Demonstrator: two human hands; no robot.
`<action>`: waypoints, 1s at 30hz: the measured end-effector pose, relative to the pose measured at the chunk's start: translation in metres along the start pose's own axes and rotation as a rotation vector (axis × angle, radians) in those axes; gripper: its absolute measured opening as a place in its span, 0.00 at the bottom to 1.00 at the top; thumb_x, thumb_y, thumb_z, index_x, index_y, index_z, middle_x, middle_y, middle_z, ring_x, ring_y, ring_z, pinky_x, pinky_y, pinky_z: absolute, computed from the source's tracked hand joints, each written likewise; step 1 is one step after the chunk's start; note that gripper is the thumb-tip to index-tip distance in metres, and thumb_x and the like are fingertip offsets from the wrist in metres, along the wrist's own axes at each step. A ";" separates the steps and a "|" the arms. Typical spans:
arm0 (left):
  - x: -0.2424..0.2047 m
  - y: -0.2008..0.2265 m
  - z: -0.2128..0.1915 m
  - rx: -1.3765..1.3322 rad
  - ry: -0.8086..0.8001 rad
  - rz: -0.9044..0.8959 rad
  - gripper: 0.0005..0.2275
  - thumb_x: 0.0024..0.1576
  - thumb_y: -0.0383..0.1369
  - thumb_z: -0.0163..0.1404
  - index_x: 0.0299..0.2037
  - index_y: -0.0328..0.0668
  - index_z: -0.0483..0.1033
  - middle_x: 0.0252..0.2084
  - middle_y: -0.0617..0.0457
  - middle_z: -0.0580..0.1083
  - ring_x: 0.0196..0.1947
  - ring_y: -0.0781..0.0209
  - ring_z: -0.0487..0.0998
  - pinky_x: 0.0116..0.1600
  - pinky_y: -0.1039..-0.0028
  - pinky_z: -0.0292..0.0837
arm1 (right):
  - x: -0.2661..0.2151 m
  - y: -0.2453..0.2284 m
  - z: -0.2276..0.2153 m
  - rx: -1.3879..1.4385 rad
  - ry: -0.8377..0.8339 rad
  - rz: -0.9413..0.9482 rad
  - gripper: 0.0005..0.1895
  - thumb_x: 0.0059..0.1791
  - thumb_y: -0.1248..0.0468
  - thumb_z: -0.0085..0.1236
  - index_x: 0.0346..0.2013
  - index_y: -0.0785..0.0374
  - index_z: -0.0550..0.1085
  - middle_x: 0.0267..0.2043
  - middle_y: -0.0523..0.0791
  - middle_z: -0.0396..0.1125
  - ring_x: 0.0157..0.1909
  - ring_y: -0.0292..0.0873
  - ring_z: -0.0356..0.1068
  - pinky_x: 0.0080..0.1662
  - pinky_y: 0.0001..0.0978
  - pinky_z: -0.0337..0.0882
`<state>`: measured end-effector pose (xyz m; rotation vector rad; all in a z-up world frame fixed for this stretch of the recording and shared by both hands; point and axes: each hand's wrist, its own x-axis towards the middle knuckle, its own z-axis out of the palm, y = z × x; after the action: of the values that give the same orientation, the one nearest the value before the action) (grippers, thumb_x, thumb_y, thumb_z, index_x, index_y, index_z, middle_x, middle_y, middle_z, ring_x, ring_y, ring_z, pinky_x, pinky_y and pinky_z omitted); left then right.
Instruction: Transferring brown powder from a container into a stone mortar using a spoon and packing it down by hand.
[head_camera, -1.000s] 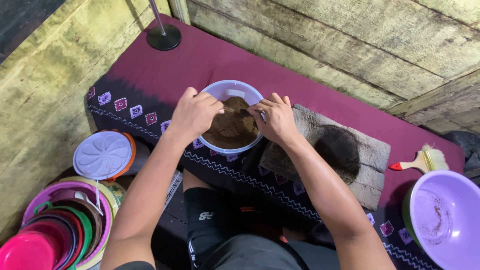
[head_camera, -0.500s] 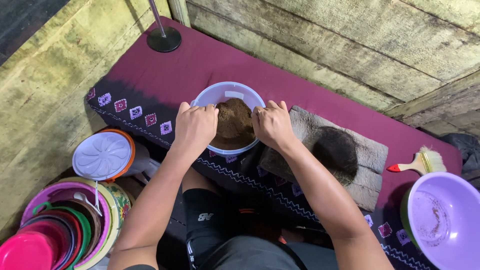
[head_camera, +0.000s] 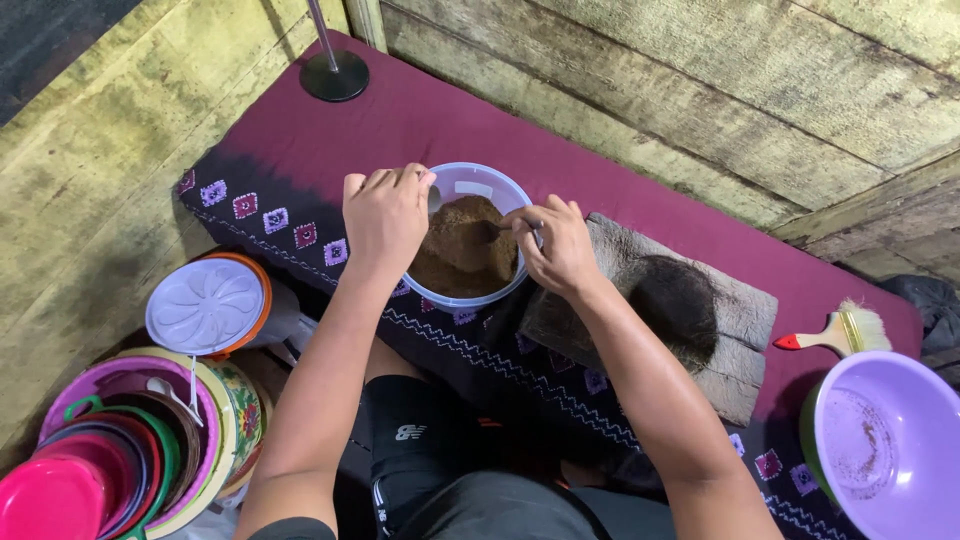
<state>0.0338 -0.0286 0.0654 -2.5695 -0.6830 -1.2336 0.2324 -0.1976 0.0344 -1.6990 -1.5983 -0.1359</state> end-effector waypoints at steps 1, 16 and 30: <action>-0.005 -0.005 0.006 0.001 0.001 0.000 0.12 0.70 0.40 0.44 0.39 0.47 0.79 0.26 0.57 0.75 0.32 0.59 0.80 0.39 0.69 0.60 | 0.000 0.000 0.000 0.000 0.001 -0.001 0.10 0.56 0.59 0.50 0.36 0.49 0.79 0.25 0.39 0.70 0.34 0.47 0.67 0.40 0.38 0.60; -0.026 -0.008 0.021 -0.197 -0.335 -0.268 0.14 0.71 0.37 0.39 0.51 0.36 0.76 0.40 0.42 0.80 0.36 0.42 0.84 0.39 0.56 0.80 | 0.009 -0.020 -0.007 0.093 -0.250 -0.215 0.04 0.52 0.62 0.61 0.33 0.58 0.77 0.26 0.46 0.70 0.35 0.50 0.71 0.40 0.41 0.69; -0.025 -0.005 0.017 -0.209 -0.359 -0.295 0.15 0.72 0.38 0.37 0.51 0.36 0.76 0.37 0.41 0.80 0.34 0.42 0.84 0.38 0.58 0.82 | 0.010 -0.021 -0.012 -0.090 -0.178 -0.303 0.06 0.52 0.60 0.58 0.30 0.52 0.74 0.27 0.39 0.67 0.39 0.44 0.69 0.40 0.35 0.65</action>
<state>0.0293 -0.0253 0.0354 -2.9867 -1.0912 -0.9657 0.2204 -0.1990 0.0579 -1.5608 -2.0047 -0.2144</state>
